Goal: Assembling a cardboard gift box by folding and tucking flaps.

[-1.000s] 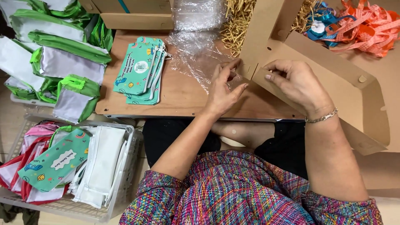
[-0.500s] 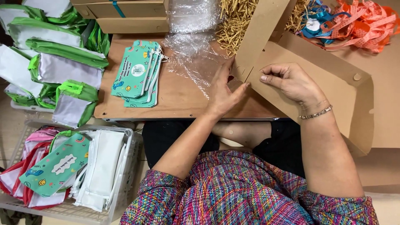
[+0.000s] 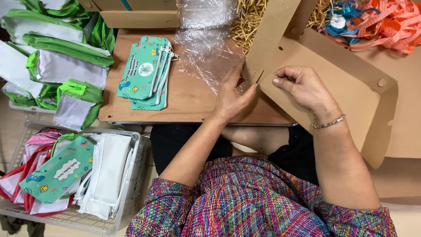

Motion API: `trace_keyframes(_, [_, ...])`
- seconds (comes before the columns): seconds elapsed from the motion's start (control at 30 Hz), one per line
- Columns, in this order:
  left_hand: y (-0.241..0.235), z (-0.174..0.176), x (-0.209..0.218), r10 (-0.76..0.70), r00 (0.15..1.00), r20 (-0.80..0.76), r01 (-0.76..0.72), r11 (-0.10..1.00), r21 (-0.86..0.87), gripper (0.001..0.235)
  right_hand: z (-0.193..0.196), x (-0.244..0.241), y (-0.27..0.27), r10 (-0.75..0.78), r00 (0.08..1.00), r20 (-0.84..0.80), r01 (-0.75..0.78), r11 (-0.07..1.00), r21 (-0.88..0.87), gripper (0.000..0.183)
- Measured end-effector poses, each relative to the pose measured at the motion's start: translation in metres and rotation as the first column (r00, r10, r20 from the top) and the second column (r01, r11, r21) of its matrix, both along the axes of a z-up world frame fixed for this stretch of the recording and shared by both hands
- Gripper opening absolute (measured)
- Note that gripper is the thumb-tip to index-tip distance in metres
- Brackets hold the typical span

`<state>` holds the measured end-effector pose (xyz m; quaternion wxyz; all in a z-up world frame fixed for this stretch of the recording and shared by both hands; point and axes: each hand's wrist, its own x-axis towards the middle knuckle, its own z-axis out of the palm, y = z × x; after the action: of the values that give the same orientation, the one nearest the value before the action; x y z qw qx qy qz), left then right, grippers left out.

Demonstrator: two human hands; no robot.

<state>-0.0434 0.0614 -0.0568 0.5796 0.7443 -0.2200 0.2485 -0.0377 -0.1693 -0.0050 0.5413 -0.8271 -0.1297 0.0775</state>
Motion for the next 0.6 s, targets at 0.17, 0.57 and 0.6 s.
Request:
trace_keyframes(0.17, [-0.001,0.002,-0.009,0.106,0.992,0.07,-0.112,0.99,0.087,0.066,-0.013,-0.005,0.015,-0.059,0.998,0.009,0.057,0.993,0.102,0.013])
trace_keyframes(0.57, [-0.006,0.007,-0.009,0.037,0.999,0.032,-0.033,0.992,-0.124,0.051,-0.014,-0.011,0.01,-0.133,0.991,0.006,0.129,0.975,0.183,0.011])
trace_keyframes(0.6, [-0.005,0.007,-0.009,0.035,0.999,0.03,-0.031,0.992,-0.123,0.051,-0.016,-0.01,0.011,-0.135,0.991,0.004,0.131,0.974,0.183,0.011])
